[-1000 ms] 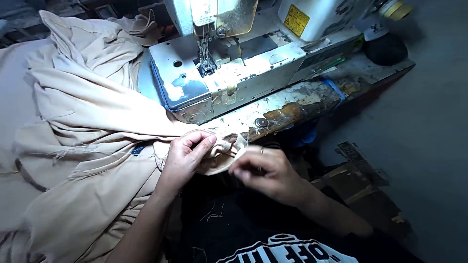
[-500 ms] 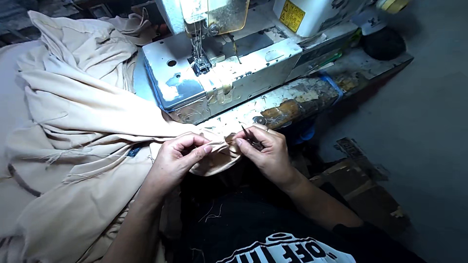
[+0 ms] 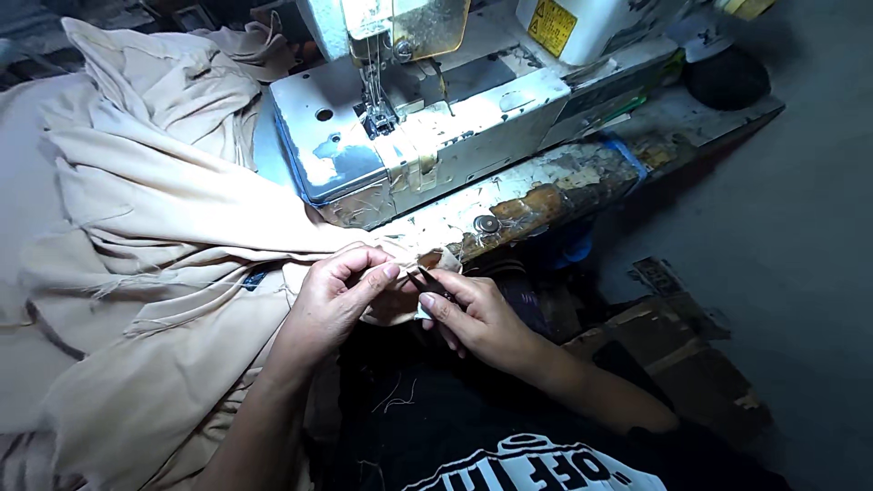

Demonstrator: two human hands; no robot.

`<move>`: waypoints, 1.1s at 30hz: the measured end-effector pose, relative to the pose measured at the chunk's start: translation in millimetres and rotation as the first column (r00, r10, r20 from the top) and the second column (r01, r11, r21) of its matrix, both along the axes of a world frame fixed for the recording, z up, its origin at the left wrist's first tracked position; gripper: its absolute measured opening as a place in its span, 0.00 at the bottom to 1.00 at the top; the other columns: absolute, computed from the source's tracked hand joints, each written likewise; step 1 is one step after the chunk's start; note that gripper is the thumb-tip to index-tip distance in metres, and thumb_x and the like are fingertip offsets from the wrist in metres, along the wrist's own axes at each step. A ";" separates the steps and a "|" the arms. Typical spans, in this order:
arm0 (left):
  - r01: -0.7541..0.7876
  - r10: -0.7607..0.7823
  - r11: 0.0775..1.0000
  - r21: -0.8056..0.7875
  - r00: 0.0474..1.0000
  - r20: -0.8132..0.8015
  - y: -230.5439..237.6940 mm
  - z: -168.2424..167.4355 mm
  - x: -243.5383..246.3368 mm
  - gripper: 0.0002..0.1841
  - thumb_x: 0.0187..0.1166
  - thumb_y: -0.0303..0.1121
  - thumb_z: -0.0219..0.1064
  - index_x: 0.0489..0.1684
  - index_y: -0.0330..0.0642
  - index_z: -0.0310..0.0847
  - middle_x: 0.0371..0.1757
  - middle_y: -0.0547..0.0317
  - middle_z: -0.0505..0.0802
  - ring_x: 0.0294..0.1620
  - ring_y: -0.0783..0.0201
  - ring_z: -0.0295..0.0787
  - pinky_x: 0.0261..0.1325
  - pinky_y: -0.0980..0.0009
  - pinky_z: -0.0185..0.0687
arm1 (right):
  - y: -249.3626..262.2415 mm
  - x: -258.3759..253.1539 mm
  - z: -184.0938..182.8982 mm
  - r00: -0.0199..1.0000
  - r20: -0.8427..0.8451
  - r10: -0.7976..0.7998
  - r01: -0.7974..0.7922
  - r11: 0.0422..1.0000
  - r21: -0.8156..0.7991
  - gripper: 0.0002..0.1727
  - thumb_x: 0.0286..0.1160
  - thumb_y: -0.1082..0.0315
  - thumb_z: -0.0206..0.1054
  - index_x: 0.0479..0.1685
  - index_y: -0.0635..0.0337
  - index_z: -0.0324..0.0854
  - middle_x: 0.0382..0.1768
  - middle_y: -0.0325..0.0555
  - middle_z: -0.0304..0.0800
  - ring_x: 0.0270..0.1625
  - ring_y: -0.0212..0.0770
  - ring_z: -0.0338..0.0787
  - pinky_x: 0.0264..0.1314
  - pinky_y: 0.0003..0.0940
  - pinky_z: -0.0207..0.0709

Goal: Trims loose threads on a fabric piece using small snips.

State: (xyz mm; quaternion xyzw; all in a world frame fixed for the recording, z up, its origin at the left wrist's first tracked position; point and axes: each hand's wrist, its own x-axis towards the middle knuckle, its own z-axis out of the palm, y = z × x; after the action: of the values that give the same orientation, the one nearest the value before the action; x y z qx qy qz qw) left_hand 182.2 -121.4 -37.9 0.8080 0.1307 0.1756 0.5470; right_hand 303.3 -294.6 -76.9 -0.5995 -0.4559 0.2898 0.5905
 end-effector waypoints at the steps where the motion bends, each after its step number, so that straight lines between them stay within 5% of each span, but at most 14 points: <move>1: 0.000 0.000 1.000 -0.005 1.000 0.002 0.1 0.0 0.0 0.06 0.80 0.32 0.66 0.37 0.47 0.90 0.36 0.68 0.90 0.32 0.75 0.86 0.34 0.81 0.83 | 0.1 0.1 0.4 1.000 0.005 -0.001 0.001 1.000 -0.002 0.15 0.90 0.67 0.55 0.55 0.66 0.84 0.30 0.35 0.87 0.18 0.17 0.76 0.20 0.12 0.73; 15: -0.017 0.016 0.999 0.050 1.000 0.023 -2.5 -1.0 -0.5 0.06 0.79 0.32 0.66 0.36 0.47 0.91 0.34 0.69 0.89 0.32 0.75 0.85 0.34 0.82 0.83 | 0.2 -1.6 2.8 1.000 -0.011 -0.019 0.019 0.999 -0.033 0.15 0.90 0.67 0.55 0.55 0.66 0.85 0.26 0.32 0.85 0.17 0.15 0.74 0.19 0.10 0.68; 21: 0.016 -0.015 0.997 0.077 1.000 -0.018 -7.4 -3.1 0.5 0.08 0.79 0.34 0.65 0.32 0.49 0.89 0.33 0.70 0.88 0.32 0.77 0.85 0.34 0.83 0.81 | -1.0 0.5 4.7 1.000 -0.007 0.009 -0.008 0.992 0.126 0.12 0.87 0.70 0.58 0.51 0.67 0.86 0.28 0.33 0.87 0.21 0.14 0.76 0.22 0.09 0.70; 33: -0.018 0.016 0.998 0.055 0.999 0.032 -4.5 0.8 -1.5 0.07 0.79 0.33 0.66 0.33 0.47 0.89 0.34 0.69 0.88 0.30 0.76 0.84 0.33 0.83 0.81 | -2.0 -0.2 2.4 1.000 0.002 -0.005 0.005 0.999 0.034 0.14 0.89 0.68 0.56 0.53 0.65 0.86 0.26 0.31 0.85 0.19 0.14 0.74 0.20 0.09 0.67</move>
State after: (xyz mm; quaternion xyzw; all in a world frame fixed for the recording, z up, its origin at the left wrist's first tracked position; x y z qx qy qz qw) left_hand 180.7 -125.9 -37.1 0.8189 0.1239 0.1964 0.5248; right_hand 303.1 -296.6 -74.5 -0.5911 -0.4599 0.2799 0.6007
